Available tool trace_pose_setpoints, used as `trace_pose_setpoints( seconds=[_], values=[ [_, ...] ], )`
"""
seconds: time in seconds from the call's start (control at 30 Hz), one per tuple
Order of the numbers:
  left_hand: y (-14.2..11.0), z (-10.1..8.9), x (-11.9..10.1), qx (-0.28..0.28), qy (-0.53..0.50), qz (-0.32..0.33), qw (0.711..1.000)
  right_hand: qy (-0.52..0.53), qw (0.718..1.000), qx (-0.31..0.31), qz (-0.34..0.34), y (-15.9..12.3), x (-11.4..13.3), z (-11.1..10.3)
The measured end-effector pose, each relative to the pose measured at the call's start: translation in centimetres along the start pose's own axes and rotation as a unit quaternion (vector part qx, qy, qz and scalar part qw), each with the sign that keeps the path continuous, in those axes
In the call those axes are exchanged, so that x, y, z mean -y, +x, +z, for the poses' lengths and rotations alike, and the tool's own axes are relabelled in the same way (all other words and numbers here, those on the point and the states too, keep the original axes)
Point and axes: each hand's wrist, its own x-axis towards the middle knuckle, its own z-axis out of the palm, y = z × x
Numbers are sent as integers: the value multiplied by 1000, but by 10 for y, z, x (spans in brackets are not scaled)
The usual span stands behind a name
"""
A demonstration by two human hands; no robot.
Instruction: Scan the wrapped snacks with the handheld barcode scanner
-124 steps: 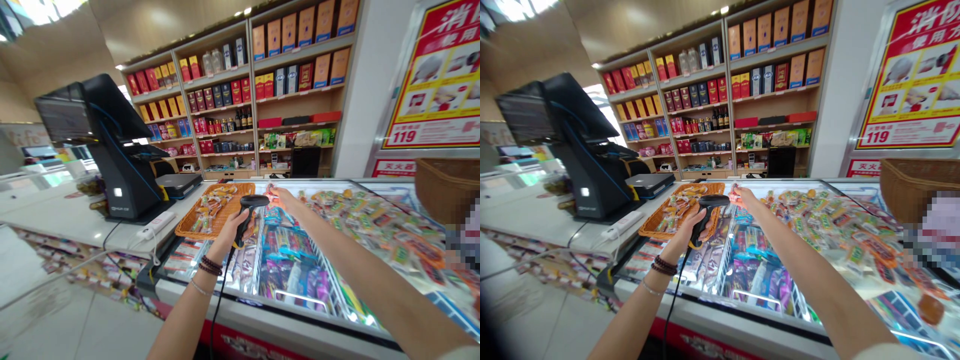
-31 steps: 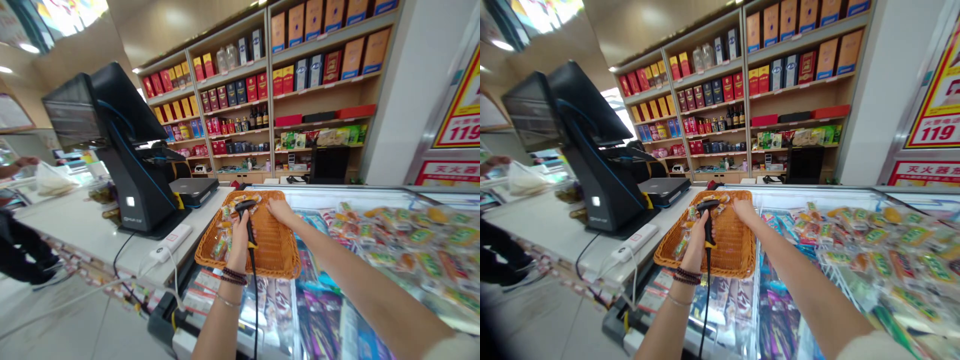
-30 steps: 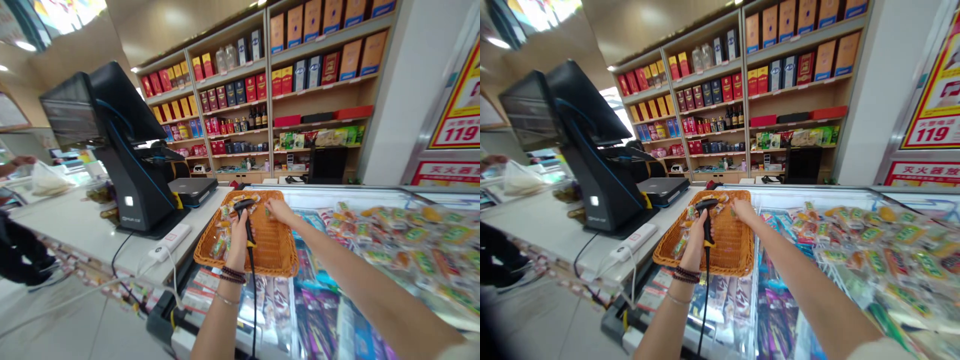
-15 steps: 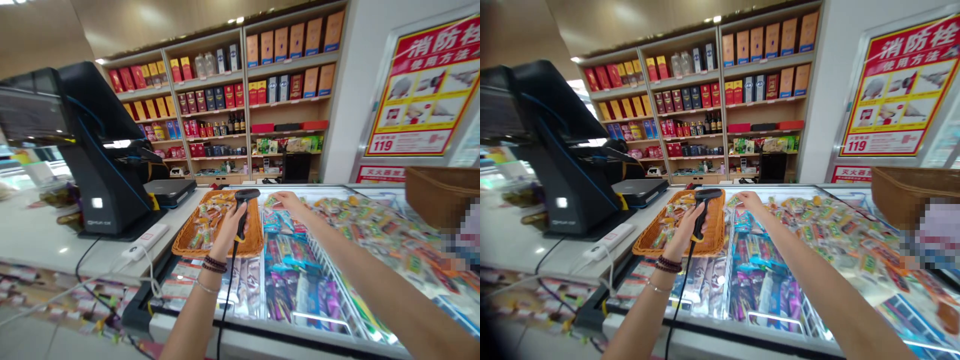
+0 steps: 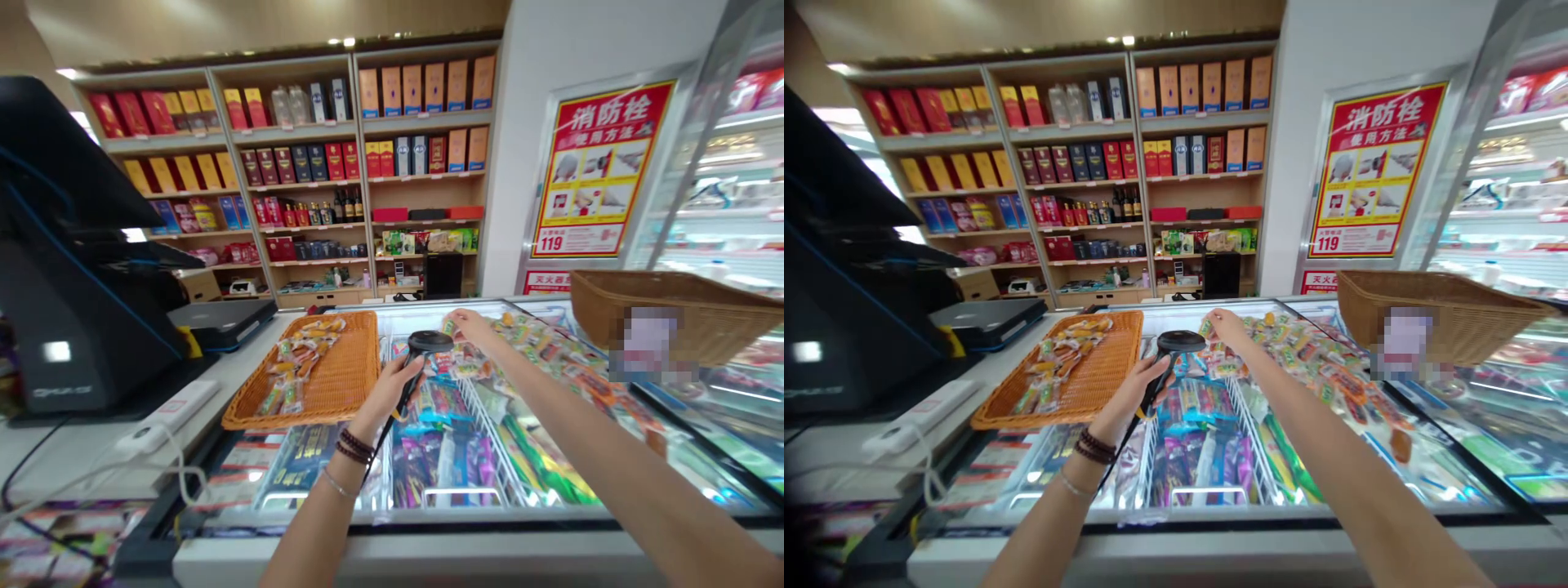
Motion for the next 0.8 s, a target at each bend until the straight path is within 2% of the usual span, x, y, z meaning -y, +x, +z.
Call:
trace_pose_setpoints(
  seconds=[0.43,0.67,0.8],
  values=[
    [0,1,5,-11,1,-7,1000,-81,996,-27,-31,18,-15,-8],
    [-4,-1,7,4,33,8,999,-83,996,-17,-42,19,-19,-13],
    [-7,-3,9,12,52,11,998,-77,997,-13,-22,16,-17,-16]
  ],
)
